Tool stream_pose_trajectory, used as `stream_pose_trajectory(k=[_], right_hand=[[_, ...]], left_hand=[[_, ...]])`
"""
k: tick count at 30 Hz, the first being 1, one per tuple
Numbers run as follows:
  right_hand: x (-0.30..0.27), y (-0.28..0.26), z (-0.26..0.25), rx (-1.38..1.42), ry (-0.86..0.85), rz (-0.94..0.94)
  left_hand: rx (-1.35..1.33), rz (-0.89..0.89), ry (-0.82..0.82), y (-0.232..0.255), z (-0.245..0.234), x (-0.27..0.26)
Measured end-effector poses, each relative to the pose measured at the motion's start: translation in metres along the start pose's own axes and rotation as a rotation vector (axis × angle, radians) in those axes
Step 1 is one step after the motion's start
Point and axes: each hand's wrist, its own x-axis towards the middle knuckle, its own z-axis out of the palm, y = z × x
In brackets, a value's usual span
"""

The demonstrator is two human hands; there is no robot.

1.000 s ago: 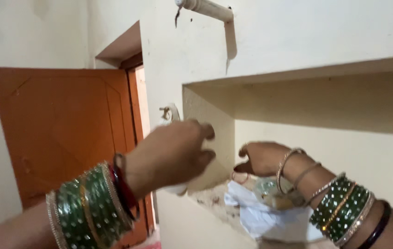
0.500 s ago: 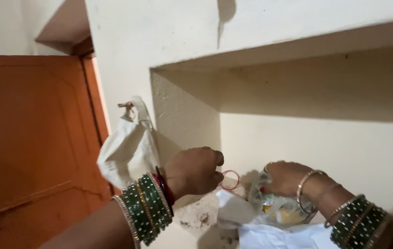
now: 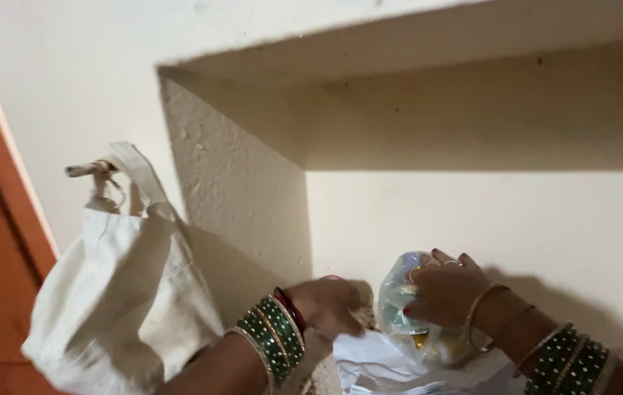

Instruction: The person folds a red cloth and places it on a shelf. They then handle a small box, a plastic bag containing small items, and a white paper, moving them between a wall shelf and a window ledge. Finally, they pick up a nail polish bottle and a thin stick, manipulating them briefly before the video ends.

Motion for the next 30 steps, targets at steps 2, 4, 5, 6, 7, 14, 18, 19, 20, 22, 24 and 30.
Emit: stream_pose_trajectory(k=[2,4,5,6,7,14,18,19,20,22,24,30], right_hand=[[0.003,-0.004,0.003,0.027,-0.001,0.031],[0.006,-0.006,0.005,0.039,-0.006,0.036],[0.007,-0.006,0.005,0.040,-0.010,0.024],[0.006,-0.006,0.005,0.042,-0.014,0.012],[0.003,-0.005,0.004,0.080,-0.034,-0.021],[-0.053,0.008,-0.036,0.563,-0.316,-0.066],[-0.074,0.022,-0.033,0.535,-0.414,-0.347],[-0.076,0.024,-0.030,0.625,-0.425,-0.421],[-0.078,0.026,-0.027,0.714,-0.435,-0.494],[-0.081,0.029,-0.026,0.765,-0.373,-0.421],[-0.082,0.029,-0.031,0.671,-0.220,-0.136],[-0.095,0.057,-0.045,1.202,0.123,0.125]], left_hand=[[-0.178,0.115,-0.053,-0.016,0.020,0.019],[-0.149,0.237,0.013,-0.028,0.038,0.032],[-0.134,0.298,0.046,-0.031,0.043,0.038],[-0.150,0.280,0.045,-0.035,0.044,0.043],[-0.166,0.261,0.047,-0.039,0.042,0.047],[-0.268,0.172,-0.089,-0.007,0.002,0.036],[-0.268,-0.043,-0.042,0.008,-0.047,0.003],[-0.288,0.016,0.000,0.010,-0.059,-0.002],[-0.308,0.076,0.043,0.012,-0.069,-0.006],[-0.390,0.050,0.110,0.014,-0.089,-0.017],[-0.506,0.017,0.180,0.020,-0.101,-0.032],[-0.861,-0.100,0.462,0.042,-0.115,-0.061]])
